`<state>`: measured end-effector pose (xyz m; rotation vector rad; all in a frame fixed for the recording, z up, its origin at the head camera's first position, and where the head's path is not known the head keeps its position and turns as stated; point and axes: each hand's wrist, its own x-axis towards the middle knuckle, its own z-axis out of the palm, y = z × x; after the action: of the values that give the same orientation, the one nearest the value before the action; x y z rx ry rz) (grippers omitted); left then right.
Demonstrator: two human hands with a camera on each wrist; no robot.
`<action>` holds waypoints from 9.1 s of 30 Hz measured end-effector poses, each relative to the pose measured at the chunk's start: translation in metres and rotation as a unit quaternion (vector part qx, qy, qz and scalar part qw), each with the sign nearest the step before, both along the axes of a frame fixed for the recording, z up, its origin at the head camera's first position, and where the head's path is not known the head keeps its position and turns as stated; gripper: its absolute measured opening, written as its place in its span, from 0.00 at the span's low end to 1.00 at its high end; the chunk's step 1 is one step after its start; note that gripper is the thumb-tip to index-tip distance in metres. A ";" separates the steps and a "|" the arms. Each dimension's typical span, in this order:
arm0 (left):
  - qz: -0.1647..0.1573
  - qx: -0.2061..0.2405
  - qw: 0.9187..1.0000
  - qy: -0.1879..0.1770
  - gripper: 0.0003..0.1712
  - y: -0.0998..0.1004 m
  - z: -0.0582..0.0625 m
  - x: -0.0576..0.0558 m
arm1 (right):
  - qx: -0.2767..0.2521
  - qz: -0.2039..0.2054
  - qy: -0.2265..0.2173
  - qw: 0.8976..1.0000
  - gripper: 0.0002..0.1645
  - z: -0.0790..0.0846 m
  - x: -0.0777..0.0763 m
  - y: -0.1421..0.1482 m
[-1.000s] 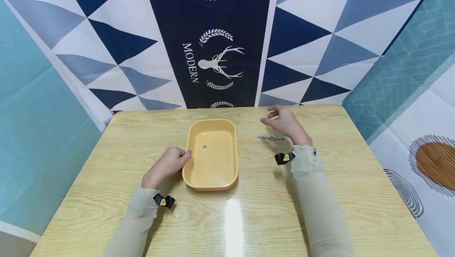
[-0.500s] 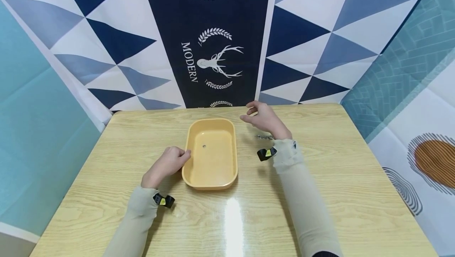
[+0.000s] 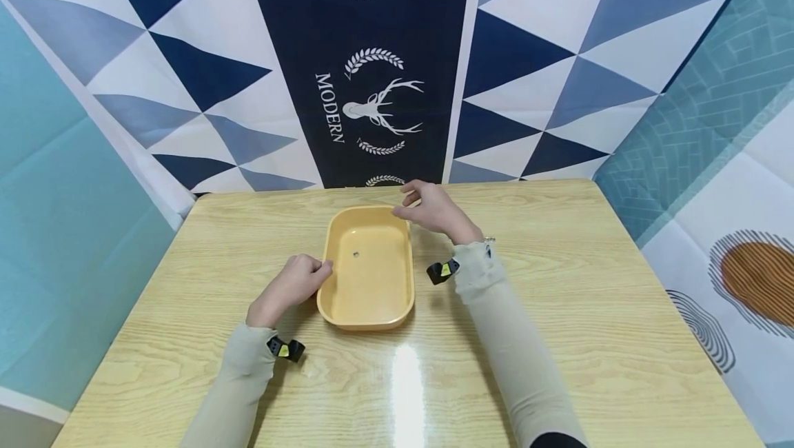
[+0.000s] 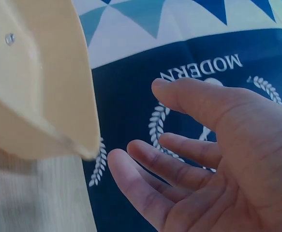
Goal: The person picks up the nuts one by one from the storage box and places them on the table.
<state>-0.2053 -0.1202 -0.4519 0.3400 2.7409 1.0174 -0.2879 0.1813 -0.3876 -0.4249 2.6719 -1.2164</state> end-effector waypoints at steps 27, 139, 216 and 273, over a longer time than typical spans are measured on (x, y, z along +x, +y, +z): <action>-0.006 -0.004 1.000 -0.001 0.32 -0.001 -0.001 -0.002 | -0.015 0.072 -0.048 0.996 0.35 -0.032 -0.006 -0.065; -0.011 -0.003 1.000 0.002 0.32 0.000 -0.001 -0.002 | 0.108 0.140 0.013 0.984 0.02 -0.062 0.002 -0.091; -0.008 0.010 1.000 -0.004 0.32 -0.001 -0.005 0.000 | 0.025 0.006 0.026 0.999 0.09 -0.011 -0.007 0.021; -0.006 -0.001 1.000 0.013 0.32 -0.001 -0.003 -0.002 | 0.062 -0.045 0.023 0.997 0.12 -0.028 0.006 0.081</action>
<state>-0.2075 -0.1207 -0.4548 0.3711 2.7601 1.0146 -0.2814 0.2624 -0.4158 -0.3195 2.8143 -1.0695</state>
